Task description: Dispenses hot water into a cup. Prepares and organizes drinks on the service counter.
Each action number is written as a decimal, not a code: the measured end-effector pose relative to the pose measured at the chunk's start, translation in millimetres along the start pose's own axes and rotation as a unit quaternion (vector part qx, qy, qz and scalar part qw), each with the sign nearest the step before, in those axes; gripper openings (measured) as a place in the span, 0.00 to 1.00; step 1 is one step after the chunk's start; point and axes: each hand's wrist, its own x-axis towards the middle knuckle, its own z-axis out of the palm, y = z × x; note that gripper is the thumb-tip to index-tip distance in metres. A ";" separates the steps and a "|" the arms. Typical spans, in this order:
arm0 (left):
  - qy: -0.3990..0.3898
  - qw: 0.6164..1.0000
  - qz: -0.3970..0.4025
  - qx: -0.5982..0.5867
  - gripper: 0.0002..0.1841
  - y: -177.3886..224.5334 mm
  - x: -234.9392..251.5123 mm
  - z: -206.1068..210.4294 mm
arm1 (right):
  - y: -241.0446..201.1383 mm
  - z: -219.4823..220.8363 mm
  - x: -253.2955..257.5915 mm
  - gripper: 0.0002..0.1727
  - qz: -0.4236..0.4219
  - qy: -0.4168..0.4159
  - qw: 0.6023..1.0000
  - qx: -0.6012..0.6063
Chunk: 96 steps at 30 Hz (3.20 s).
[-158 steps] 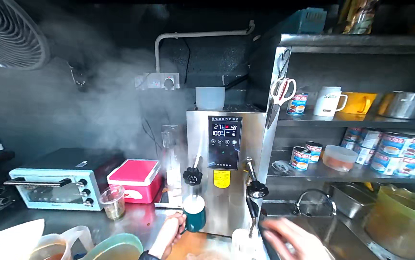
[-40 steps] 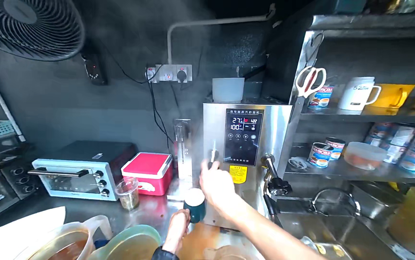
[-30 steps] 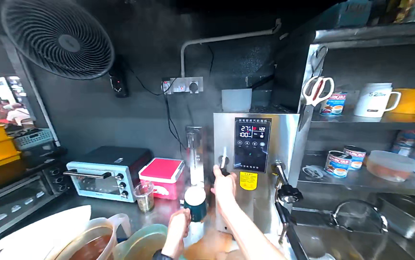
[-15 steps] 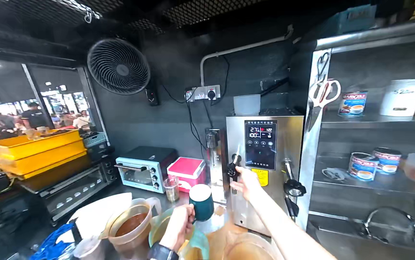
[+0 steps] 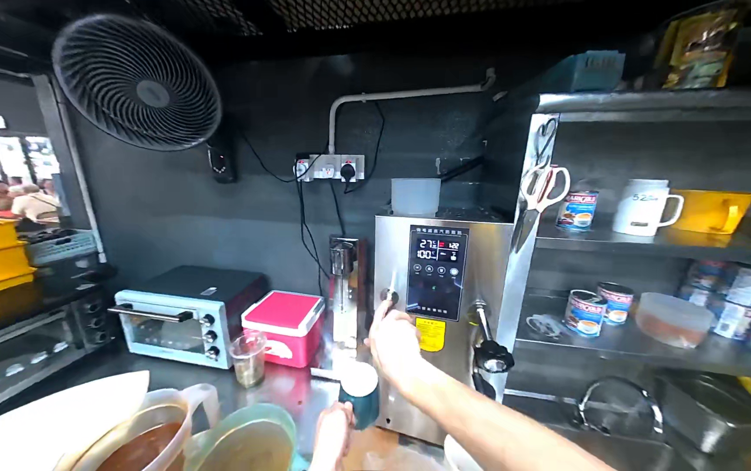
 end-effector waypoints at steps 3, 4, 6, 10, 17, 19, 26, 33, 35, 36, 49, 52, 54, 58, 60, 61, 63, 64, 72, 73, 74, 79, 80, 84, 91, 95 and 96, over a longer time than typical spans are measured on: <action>-0.021 0.999 0.002 0.047 0.17 -11.1 14.3 14.8 | -1.2 8.4 5.2 0.29 -0.062 0.028 0.994 -0.085; -0.028 0.998 0.001 0.056 0.17 -14.8 19.3 18.5 | -1.4 11.2 6.7 0.29 -0.078 0.037 0.991 -0.106; -0.044 0.998 -0.002 0.049 0.17 -19.5 26.8 23.6 | -1.8 14.8 8.6 0.27 -0.124 0.050 0.975 -0.178; -0.060 0.998 -0.011 0.028 0.16 -23.0 33.9 27.6 | 3.5 13.1 17.4 0.24 -0.236 0.021 0.945 -0.225; -0.078 0.997 -0.012 0.011 0.16 -10.9 33.8 26.7 | 7.2 -12.8 21.1 0.25 -0.311 -0.040 0.923 -0.223; -0.076 0.997 -0.012 -0.001 0.15 -7.8 32.6 26.1 | 0.2 -14.5 11.8 0.40 -0.236 -0.043 0.950 -0.198; -0.086 0.996 -0.011 -0.014 0.15 -7.3 32.8 24.0 | -5.2 6.7 12.6 0.21 -0.267 -0.028 0.909 -0.317; -0.088 0.996 -0.013 -0.020 0.14 -5.6 30.9 21.3 | 4.7 2.6 25.9 0.20 -0.353 -0.061 0.880 -0.312; -0.090 0.996 -0.014 -0.015 0.14 -5.9 32.4 21.8 | 10.6 3.4 31.7 0.18 -0.386 -0.042 0.858 -0.338; -0.090 0.996 -0.015 -0.013 0.14 -5.7 32.9 21.7 | 12.0 4.1 33.6 0.18 -0.398 -0.031 0.844 -0.357; -0.091 0.996 -0.008 -0.014 0.14 2.5 32.7 20.0 | 11.1 -9.0 34.5 0.18 -0.422 -0.067 0.816 -0.389; -0.092 0.996 -0.010 -0.003 0.14 0.3 34.8 19.9 | 10.9 -8.8 35.9 0.17 -0.426 -0.070 0.812 -0.392; -0.088 0.996 -0.013 -0.003 0.14 0.7 35.0 19.5 | 9.1 -12.0 34.5 0.18 -0.424 -0.083 0.806 -0.404; -0.079 0.997 -0.022 -0.006 0.12 1.0 33.4 18.2 | 12.9 -16.4 32.8 0.19 -0.437 -0.085 0.790 -0.422; -0.083 0.996 -0.019 -0.007 0.12 -0.6 33.4 18.3 | 15.9 -18.3 33.1 0.18 -0.450 -0.083 0.782 -0.424; -0.086 0.996 -0.019 -0.005 0.12 -0.9 33.5 18.0 | 16.9 -19.2 31.5 0.19 -0.446 -0.079 0.794 -0.406; -0.084 0.996 -0.019 -0.003 0.12 0.6 33.0 16.1 | 13.1 -19.5 17.9 0.25 -0.384 -0.058 0.853 -0.348; -0.085 0.996 -0.015 -0.005 0.12 0.3 34.4 16.3 | 8.5 -19.7 9.5 0.31 -0.336 -0.045 0.884 -0.321; -0.096 0.995 -0.008 -0.005 0.14 -0.3 35.5 19.4 | -5.0 -0.9 10.8 0.20 -0.260 -0.018 0.897 -0.358; -0.094 0.996 -0.001 0.004 0.15 -1.1 35.7 17.7 | -5.4 -1.1 10.3 0.19 -0.273 -0.020 0.891 -0.363; -0.094 0.995 0.009 0.018 0.16 -1.6 36.2 15.2 | -5.3 -2.5 10.6 0.18 -0.289 -0.014 0.884 -0.366; -0.061 0.995 0.024 0.077 0.16 7.2 18.7 7.5 | -13.0 -16.9 15.0 0.17 -0.222 -0.045 0.952 -0.204; -0.060 0.996 0.021 0.068 0.16 6.9 19.0 6.8 | -13.9 -17.4 16.1 0.17 -0.179 -0.033 0.974 -0.132; -0.075 0.996 0.018 0.038 0.16 -13.4 39.4 7.2 | -7.4 -11.2 14.6 0.30 0.009 0.028 0.994 0.104; -0.020 0.999 0.030 0.021 0.15 -10.3 21.2 -1.5 | -28.6 32.3 13.3 0.30 0.195 0.130 0.338 0.912; 0.005 0.999 0.047 -0.006 0.17 -7.8 8.1 -18.0 | -37.8 27.9 14.8 0.29 0.151 0.045 -0.114 0.981; 0.011 0.999 0.049 -0.020 0.17 -5.1 2.1 -22.2 | -34.9 27.0 12.0 0.28 0.144 0.025 -0.153 0.977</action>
